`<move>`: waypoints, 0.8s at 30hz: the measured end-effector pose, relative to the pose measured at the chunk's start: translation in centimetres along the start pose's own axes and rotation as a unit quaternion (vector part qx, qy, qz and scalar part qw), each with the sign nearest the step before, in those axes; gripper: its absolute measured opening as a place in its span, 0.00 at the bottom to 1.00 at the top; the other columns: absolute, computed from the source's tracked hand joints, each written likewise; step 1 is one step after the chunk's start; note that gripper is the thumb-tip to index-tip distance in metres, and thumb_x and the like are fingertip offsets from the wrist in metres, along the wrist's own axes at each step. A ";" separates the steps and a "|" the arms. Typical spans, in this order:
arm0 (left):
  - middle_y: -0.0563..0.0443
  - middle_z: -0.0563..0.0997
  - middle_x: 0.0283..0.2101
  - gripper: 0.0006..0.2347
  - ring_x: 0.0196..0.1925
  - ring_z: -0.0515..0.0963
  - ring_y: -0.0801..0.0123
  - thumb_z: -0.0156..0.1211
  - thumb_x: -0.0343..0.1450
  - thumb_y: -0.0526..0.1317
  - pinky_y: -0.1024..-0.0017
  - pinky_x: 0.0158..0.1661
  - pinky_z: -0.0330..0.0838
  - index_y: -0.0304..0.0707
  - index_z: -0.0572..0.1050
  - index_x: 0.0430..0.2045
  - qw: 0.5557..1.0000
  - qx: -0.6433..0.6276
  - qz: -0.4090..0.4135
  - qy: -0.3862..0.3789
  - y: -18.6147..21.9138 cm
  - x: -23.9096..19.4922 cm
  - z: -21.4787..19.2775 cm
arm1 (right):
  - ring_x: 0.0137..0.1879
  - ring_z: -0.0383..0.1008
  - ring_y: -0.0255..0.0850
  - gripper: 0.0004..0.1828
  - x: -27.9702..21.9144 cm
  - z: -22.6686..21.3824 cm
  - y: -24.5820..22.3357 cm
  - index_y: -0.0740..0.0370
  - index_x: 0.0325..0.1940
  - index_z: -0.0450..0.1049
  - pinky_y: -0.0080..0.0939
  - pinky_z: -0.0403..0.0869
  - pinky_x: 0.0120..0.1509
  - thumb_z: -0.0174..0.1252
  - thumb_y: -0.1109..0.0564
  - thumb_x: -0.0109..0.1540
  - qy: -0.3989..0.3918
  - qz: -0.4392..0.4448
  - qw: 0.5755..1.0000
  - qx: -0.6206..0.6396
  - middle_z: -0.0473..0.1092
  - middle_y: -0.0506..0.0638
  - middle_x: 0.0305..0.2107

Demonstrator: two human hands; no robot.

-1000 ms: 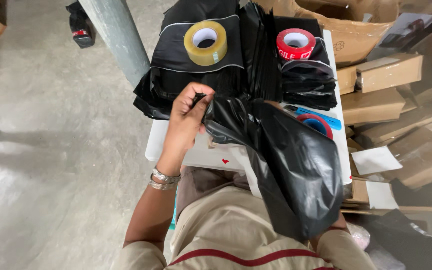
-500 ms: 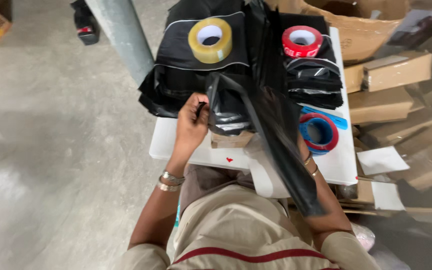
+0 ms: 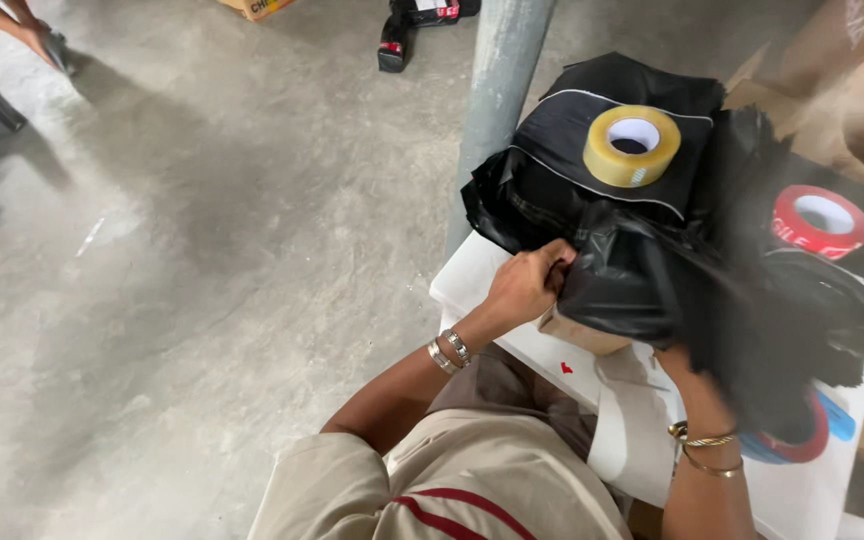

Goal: The person prepares items for shipping by placing a small cardboard box containing bubble wrap into a black shipping bag, sealing the bag with a strip of adhesive, applying a red 'FRAGILE' tape, and affixing a shipping label.

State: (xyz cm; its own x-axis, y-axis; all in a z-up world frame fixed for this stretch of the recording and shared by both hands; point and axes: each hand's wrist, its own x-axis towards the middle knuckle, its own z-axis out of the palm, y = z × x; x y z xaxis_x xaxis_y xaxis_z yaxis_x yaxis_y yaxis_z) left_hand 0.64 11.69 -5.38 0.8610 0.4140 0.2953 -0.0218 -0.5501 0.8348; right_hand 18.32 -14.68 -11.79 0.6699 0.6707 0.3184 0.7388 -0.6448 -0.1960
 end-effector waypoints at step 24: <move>0.42 0.83 0.38 0.21 0.41 0.83 0.53 0.55 0.67 0.34 0.61 0.40 0.75 0.42 0.72 0.58 0.980 0.182 0.020 -0.084 -4.4 -1.0 1.0 | 0.58 0.75 0.59 0.25 -1.3 -2.2 -3.7 0.64 0.56 0.77 0.49 0.72 0.62 0.65 0.56 0.54 -0.119 0.060 0.984 0.116 0.76 0.64 0.49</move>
State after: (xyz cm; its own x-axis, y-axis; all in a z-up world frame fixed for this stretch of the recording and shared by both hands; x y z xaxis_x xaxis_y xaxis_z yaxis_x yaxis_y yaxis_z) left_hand 0.34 12.99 -9.77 0.9352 0.2791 0.2180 0.0996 -0.7981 0.5942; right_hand 14.56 -13.98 -9.44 0.7307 0.6802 0.0584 0.6322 -0.6418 -0.4341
